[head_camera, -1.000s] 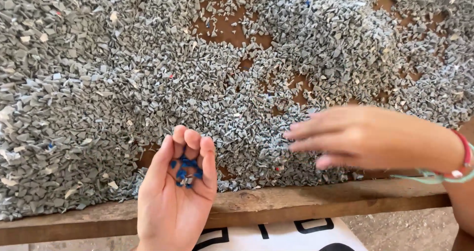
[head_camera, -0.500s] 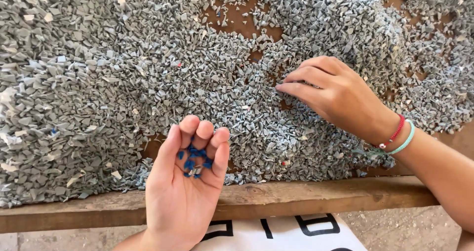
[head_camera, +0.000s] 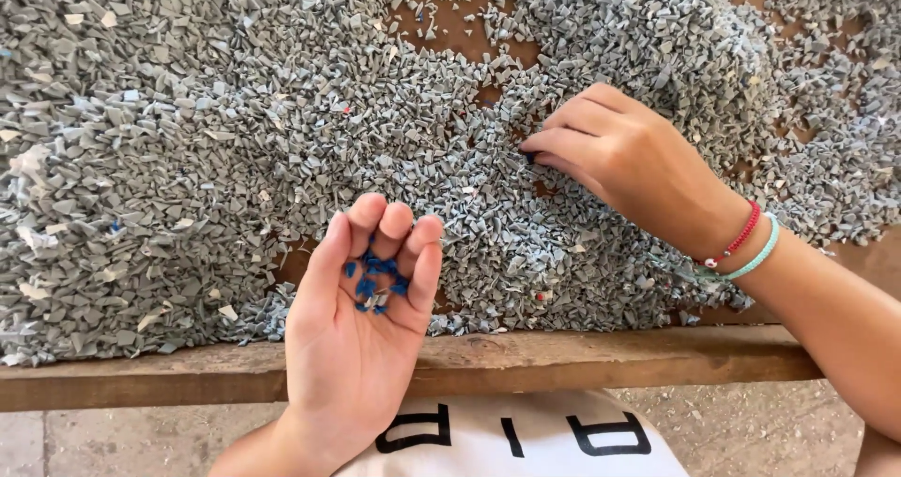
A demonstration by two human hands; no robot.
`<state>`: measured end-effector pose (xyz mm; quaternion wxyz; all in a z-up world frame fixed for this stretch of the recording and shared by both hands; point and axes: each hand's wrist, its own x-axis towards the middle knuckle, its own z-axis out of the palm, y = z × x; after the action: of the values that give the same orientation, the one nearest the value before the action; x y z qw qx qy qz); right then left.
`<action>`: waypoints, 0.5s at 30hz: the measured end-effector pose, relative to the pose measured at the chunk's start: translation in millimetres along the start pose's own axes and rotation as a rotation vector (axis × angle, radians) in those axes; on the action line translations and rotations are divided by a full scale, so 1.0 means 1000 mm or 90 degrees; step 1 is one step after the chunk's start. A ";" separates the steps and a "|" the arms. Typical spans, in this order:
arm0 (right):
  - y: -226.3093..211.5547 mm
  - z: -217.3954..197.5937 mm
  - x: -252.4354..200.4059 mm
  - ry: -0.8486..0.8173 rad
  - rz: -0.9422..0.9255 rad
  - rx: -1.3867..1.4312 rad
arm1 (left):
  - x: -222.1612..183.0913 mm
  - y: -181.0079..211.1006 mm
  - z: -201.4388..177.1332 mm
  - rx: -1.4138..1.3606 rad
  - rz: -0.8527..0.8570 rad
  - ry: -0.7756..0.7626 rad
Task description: The person sifts through a large pile of shredded plastic flakes in a wooden tray, picking out blue pieces by hand and collecting them in the left palm. The right hand repeatedly sweeps and digs through the grey flakes to locate and extract the blue items.
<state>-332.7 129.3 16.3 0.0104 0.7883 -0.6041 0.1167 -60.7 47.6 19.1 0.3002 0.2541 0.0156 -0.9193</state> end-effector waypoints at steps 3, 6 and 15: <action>0.000 0.003 -0.002 -0.003 -0.002 -0.005 | 0.000 0.000 0.001 0.011 0.000 0.020; -0.001 0.000 0.000 -0.015 -0.011 -0.042 | 0.002 0.000 0.000 0.005 -0.017 0.029; -0.056 -0.075 -0.005 -0.002 0.056 0.248 | -0.008 -0.049 0.028 0.060 -0.160 -0.080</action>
<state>-293.5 161.0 95.0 -0.1482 0.7483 -0.6042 0.2304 -95.5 86.5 41.4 0.1709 0.2059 -0.0148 -0.9634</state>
